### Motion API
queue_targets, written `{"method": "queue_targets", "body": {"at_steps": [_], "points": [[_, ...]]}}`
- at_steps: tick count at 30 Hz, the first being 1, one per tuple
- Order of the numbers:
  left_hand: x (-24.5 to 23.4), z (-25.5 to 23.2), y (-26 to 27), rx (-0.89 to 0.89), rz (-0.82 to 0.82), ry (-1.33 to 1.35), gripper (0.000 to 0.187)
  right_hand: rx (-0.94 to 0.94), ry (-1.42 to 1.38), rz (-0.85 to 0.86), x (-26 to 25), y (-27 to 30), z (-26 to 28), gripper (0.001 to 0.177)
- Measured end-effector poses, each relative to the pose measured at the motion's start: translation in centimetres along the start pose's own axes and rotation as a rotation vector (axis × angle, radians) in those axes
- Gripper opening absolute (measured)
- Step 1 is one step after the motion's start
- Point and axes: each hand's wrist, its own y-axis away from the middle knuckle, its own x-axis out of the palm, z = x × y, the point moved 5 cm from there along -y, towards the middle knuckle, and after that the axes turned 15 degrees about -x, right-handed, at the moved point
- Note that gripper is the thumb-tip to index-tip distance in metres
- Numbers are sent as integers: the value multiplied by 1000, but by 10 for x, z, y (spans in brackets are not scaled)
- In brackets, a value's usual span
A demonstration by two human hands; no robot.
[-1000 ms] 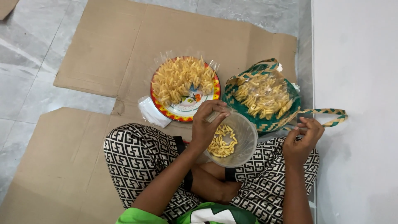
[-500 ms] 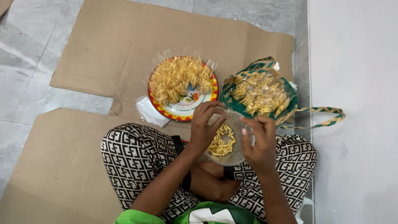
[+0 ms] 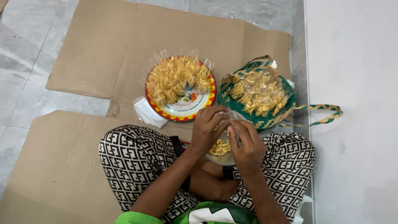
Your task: A person sitting on the floor is picking up fried snacks from a plate and a basket and placing them into a clear plastic container.
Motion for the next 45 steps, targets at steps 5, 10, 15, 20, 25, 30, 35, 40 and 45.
{"method": "queue_targets", "body": {"at_steps": [5, 10, 15, 20, 25, 30, 35, 40, 45], "points": [[2, 4, 0, 1, 41, 28, 18, 233, -421, 52, 0, -11, -1, 15], [8, 13, -4, 116, 86, -50, 35, 302, -575, 153, -3, -11, -3, 18], [10, 21, -7, 193, 87, -188, 46, 264, -573, 276, 2, 4, -4, 21], [19, 33, 4, 145, 121, -133, 38, 361, -672, 391, 4, 9, 1, 34], [22, 32, 8, 159, 110, -108, 42, 376, -768, 460, 25, 34, -13, 40], [12, 29, -2, 210, 69, -169, 33, 386, -838, 500, 12, 17, -10, 36], [-5, 4, -12, 225, 420, -106, 41, 466, -847, 519, 3, 10, -19, 45], [-7, 10, -11, 196, 407, -159, 45, 530, -800, 521, -7, 6, -15, 43], [-4, 24, -13, 126, 391, -202, 59, 503, -770, 535, -16, -1, -18, 43]]}}
